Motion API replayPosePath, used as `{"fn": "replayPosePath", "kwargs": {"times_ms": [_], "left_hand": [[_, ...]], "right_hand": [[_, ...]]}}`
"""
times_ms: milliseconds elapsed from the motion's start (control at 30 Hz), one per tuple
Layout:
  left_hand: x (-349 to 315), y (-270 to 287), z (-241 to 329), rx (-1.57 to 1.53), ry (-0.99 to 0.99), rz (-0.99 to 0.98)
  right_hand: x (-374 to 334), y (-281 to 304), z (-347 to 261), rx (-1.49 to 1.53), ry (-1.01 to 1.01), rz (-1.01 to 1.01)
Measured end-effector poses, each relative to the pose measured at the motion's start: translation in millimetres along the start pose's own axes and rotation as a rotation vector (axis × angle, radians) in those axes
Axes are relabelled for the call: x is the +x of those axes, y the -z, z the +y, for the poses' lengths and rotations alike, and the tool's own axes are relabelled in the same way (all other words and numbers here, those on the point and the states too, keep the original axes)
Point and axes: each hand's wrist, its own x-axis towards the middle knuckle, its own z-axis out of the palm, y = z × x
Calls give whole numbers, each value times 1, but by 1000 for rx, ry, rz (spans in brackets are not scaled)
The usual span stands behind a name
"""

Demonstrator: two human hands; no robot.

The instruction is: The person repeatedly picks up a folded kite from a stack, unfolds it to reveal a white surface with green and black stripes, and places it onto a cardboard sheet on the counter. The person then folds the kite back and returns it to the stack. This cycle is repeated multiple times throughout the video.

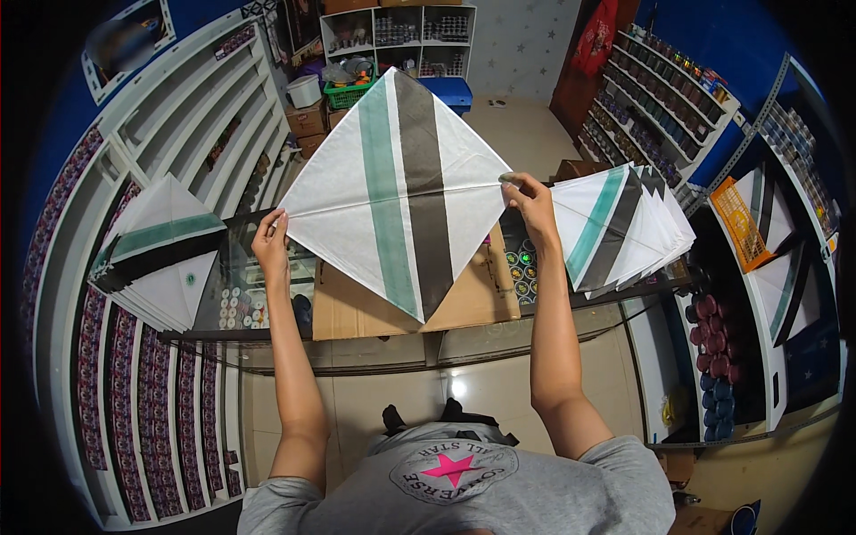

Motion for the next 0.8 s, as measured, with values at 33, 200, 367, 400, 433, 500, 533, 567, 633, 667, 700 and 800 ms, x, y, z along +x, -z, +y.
{"fn": "replayPosePath", "kwargs": {"times_ms": [33, 200, 367, 400, 433, 500, 533, 567, 633, 667, 700, 800], "left_hand": [[2, 4, -1, -8, -4, -6], [6, 16, -7, -59, -5, 8], [0, 16, -14, -133, 10, 56], [-1, 18, -15, -132, 12, 64], [-1, 21, -18, -138, 21, 68], [-1, 27, -23, -149, 37, 76], [-3, 25, -23, -183, 29, 86], [-4, 25, -23, -185, 34, 92], [-5, 26, -22, -188, 43, 103], [-5, 26, -22, -196, 39, 97], [-6, 27, -21, -204, 34, 91], [-9, 24, -21, -249, 26, 62]], "right_hand": [[-1, -6, -4, 5, 8, 2], [-9, -34, -13, 80, -28, 0], [-17, -59, -16, 99, -38, -53], [-19, -63, -17, 70, -60, -49], [-20, -66, -16, 63, -59, -50], [-20, -74, -14, 49, -58, -52], [-20, -77, -12, 50, -54, -60], [-20, -79, -10, 49, -44, -52], [-20, -85, -6, 47, -22, -36], [-19, -86, -3, 45, -24, -37], [-18, -88, 0, 42, -26, -37], [-13, -88, 8, 43, -53, -26]]}}
